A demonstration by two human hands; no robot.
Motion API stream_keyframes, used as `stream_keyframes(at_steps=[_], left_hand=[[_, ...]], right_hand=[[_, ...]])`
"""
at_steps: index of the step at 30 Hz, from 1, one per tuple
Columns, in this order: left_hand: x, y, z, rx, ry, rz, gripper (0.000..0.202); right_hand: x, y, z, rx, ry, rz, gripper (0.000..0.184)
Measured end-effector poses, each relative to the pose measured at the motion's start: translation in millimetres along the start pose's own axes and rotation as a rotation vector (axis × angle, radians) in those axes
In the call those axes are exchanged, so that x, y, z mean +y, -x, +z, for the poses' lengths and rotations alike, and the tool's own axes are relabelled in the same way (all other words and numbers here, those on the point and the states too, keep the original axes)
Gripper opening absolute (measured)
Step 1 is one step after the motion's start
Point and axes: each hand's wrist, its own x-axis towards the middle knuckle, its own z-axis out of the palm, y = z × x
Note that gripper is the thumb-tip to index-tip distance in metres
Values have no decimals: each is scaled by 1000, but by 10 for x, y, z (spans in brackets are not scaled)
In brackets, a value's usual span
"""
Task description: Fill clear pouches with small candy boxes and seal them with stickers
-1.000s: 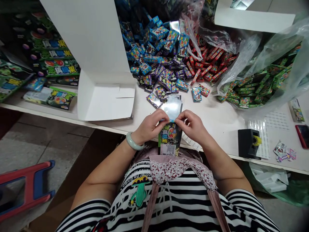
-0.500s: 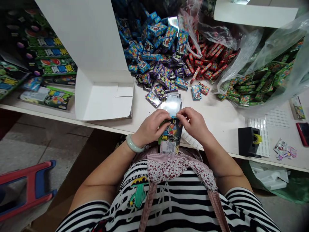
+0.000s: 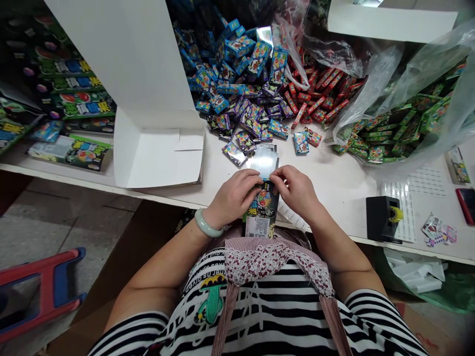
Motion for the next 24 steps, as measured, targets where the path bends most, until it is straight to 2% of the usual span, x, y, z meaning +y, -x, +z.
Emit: stream_keyframes(at_steps=[13, 20, 24], left_hand=[[41, -10, 25, 28, -60, -25, 16], [60, -57, 9, -30, -23, -67, 6], [64, -80, 23, 11, -11, -65, 17]], right_hand=[[4, -13, 6, 1, 67, 29, 17], [51, -25, 21, 6, 13, 24, 14], [56, -26, 4, 18, -5, 12, 14]])
